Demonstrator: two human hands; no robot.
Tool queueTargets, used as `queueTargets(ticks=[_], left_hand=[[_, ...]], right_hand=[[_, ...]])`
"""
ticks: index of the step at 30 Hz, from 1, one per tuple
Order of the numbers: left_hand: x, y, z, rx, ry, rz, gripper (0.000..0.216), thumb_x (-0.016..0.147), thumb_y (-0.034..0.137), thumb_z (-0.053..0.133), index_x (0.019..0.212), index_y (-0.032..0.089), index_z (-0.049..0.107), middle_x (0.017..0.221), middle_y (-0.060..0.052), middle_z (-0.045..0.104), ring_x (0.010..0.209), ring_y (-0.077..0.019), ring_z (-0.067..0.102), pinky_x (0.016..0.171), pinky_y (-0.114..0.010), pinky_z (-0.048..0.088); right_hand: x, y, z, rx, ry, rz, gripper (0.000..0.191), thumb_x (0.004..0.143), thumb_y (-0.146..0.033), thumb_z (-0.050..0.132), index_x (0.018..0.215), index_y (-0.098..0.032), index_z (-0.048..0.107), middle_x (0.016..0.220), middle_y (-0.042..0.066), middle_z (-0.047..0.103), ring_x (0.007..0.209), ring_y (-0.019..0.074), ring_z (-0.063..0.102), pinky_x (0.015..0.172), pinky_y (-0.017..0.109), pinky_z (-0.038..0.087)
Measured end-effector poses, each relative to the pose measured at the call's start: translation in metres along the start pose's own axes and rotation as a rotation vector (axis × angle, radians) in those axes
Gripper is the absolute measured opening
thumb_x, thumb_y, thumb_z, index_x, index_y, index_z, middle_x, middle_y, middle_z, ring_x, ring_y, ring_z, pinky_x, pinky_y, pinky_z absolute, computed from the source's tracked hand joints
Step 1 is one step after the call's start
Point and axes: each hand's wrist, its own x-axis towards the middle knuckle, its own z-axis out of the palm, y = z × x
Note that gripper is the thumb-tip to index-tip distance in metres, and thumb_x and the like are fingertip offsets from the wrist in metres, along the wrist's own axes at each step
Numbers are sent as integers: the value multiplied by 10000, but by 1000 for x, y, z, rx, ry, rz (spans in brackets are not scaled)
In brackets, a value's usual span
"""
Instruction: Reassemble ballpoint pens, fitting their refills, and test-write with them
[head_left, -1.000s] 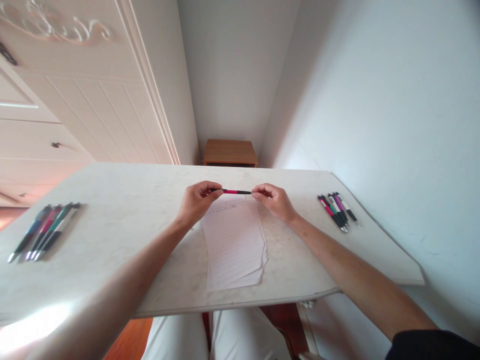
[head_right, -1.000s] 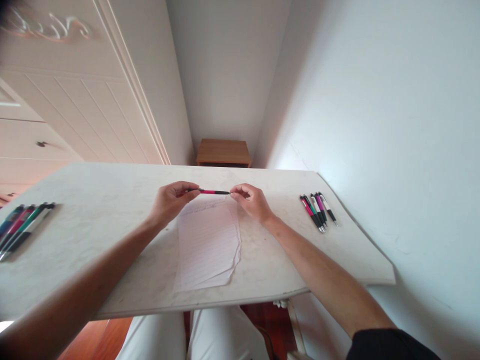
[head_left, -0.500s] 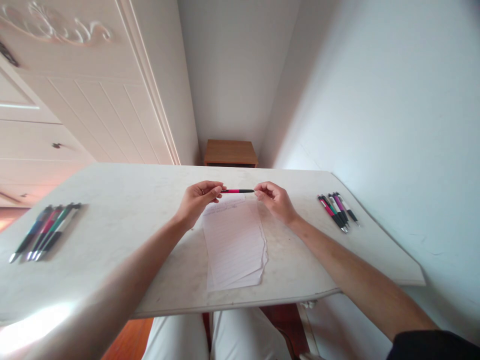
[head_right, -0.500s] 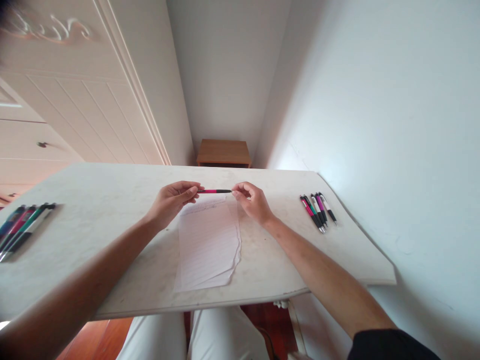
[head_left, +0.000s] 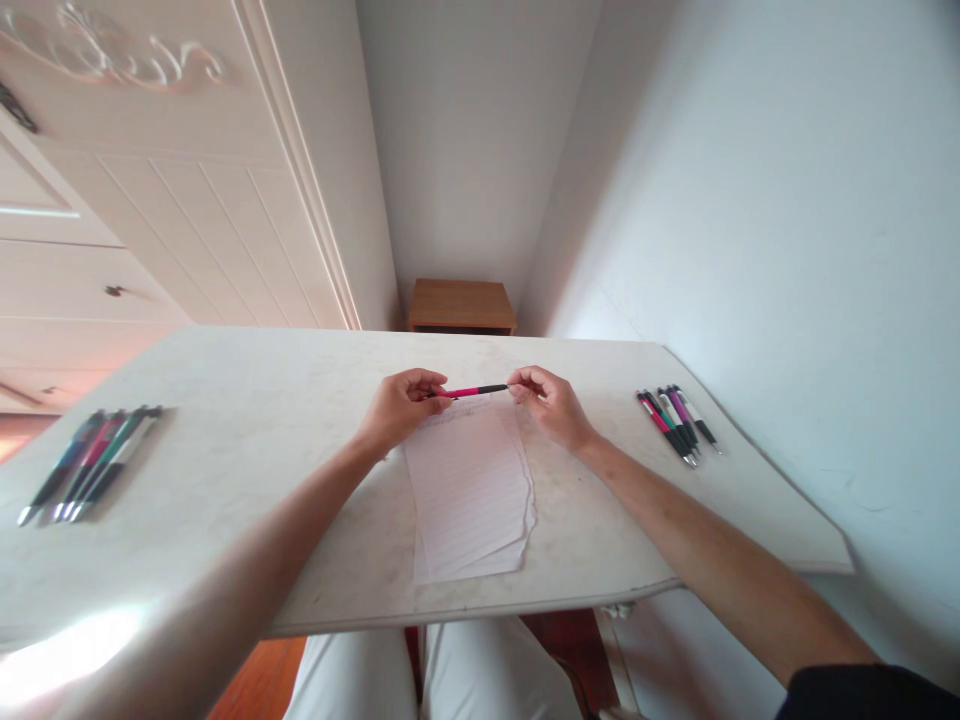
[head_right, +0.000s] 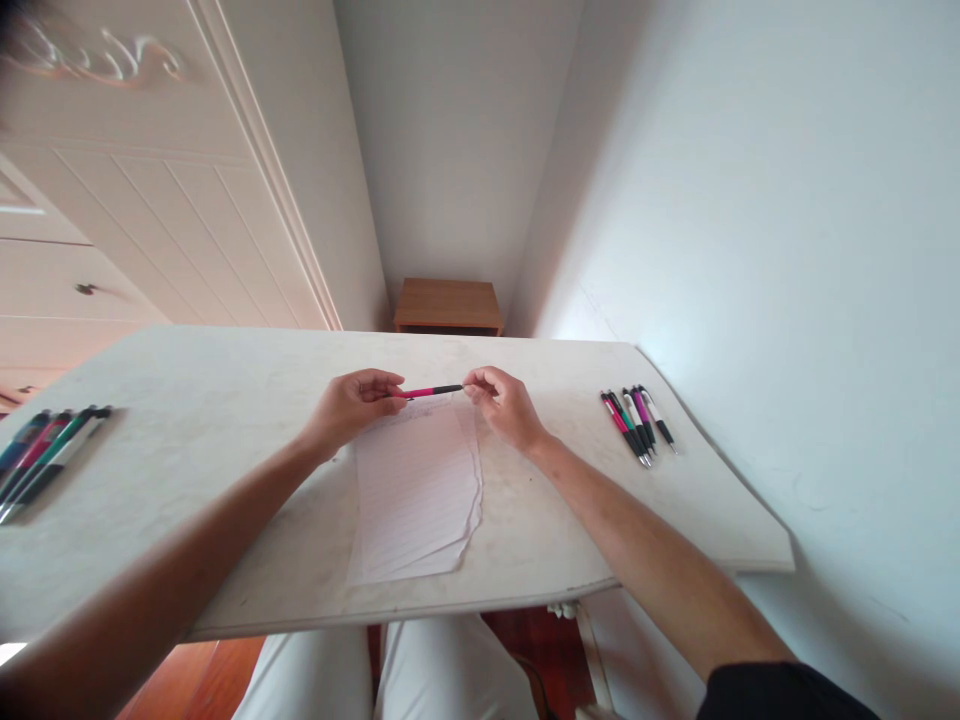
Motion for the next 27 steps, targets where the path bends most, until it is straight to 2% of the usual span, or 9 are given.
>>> queueTargets(ticks=[5,10,17,22,25,27], left_hand=[[-4,2,3,454,38,261,231,740,300,685,946,208,737,822,-44,652,709,-174,574,720,-328,476],[-7,6,3,629,49,342,164,806,348,642,820,215,738,775,-37,578,685,-165,529,676,-298,425],[-8,7,1,609,9,341,236,840,419,611,893,241,757,799,-37,695,660,-171,555,680,-299,418],[-9,7,4,524,31,280,299,816,512,625,898,261,764,875,-27,749,662,-172,582,662,-279,446],[-9,11,5,355,15,172,355,754,534,680,921,232,763,838,-37,738,587,-149,560,545,-260,423],[-9,14,5,227,-15,63,428,736,566,683,955,205,755,723,-33,700,500,-126,515,461,-247,366]], right_hand=[[0,-1,0,-46,-30,-23,255,901,-431,537,814,-199,597,722,17,611,682,160,584,685,289,471],[-1,-6,-2,-41,-29,-8,396,913,-549,491,737,-202,565,708,22,607,678,163,590,672,281,467],[-2,-8,-1,-164,-22,-21,496,949,-561,409,617,-209,520,582,-2,531,582,142,514,612,275,398],[-2,-9,-2,-123,9,11,498,939,-576,424,615,-210,518,563,-9,526,559,138,518,593,268,399],[-2,-10,-2,-85,30,31,492,930,-582,439,615,-211,513,572,-8,536,556,137,525,594,268,410],[-2,-9,-2,-66,37,37,487,926,-582,448,616,-212,511,584,-5,543,561,138,531,599,270,416]])
